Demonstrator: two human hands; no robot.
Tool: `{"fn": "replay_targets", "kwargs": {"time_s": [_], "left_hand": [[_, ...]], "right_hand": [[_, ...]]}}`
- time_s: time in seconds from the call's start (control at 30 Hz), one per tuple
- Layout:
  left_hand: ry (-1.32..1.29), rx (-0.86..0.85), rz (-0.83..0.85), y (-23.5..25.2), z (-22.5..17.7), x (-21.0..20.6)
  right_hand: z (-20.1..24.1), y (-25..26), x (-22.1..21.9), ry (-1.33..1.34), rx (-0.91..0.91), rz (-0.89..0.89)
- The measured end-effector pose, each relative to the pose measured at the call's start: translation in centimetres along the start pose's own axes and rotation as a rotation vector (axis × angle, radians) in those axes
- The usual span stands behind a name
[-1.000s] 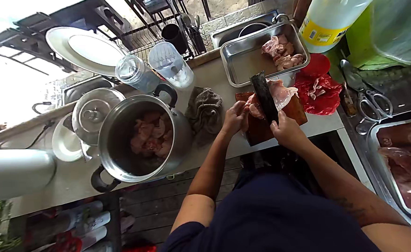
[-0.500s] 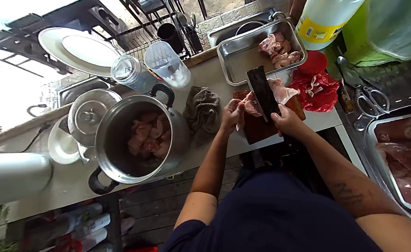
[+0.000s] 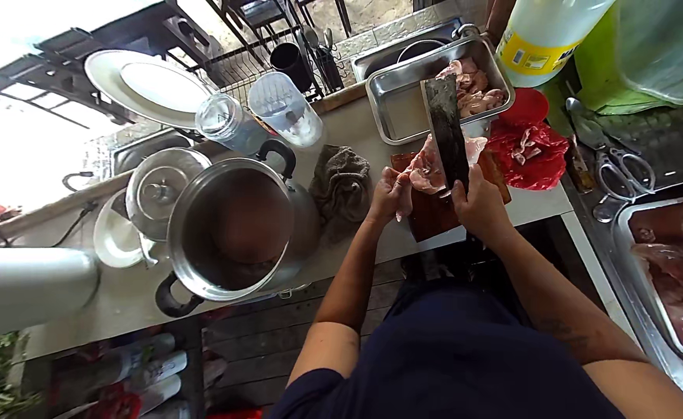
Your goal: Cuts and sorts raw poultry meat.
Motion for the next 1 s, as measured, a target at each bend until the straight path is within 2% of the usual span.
{"fn": "replay_targets", "kwargs": {"time_s": [0.17,0.3,0.37,0.53,0.57,0.63,0.7,0.87,1.0], "left_hand": [[-0.002,0.005,0.001,0.1,0.0,-0.1],[0.082,-0.008,-0.021,0.1,-0.1,-0.1],[0.139,-0.028,-0.026,0.1,-0.3,-0.2],[0.157,-0.081,-0.03,0.1,0.0,-0.3],[0.163,-0.082,-0.028,0.0,0.0,-0.3],[0.189,-0.06,-0.016,-0.7,-0.2,-0.3],[0.218,-0.047,-0.014,-0.3,-0.9,-0.5],[0.23,-0.015,-0.007,-1.1,-0.8,-0.4],[0.25,0.034,-0.017,-0.8,-1.4,-0.6]], "right_hand": [[0.2,0.6,-2.3,-0.135,-0.099,0.165],[0.5,0.4,-2.6,-0.216,-0.104,0.184],[1.6,-0.1,-1.5,-0.238,-0.037,0.089],[5.6,-2.5,3.3,-0.206,0.22,-0.367],[5.3,-2.4,2.7,-0.198,0.179,-0.339],[3.0,-1.0,-0.8,-0.203,-0.071,0.018],[1.2,0.2,-3.1,-0.251,-0.194,0.218],[0.5,0.4,-3.1,-0.179,-0.203,0.251],[1.6,-3.0,-2.4,-0.384,-0.24,0.377]]}}
Point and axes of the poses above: each hand's wrist, its own y-axis towards the middle knuckle, its own x-axis out of the back of the hand, z = x × y, the point moved 6 cm from there along y, towards the middle knuckle, and after that the axes turned 3 degrees about y, right-handed, at the moved point
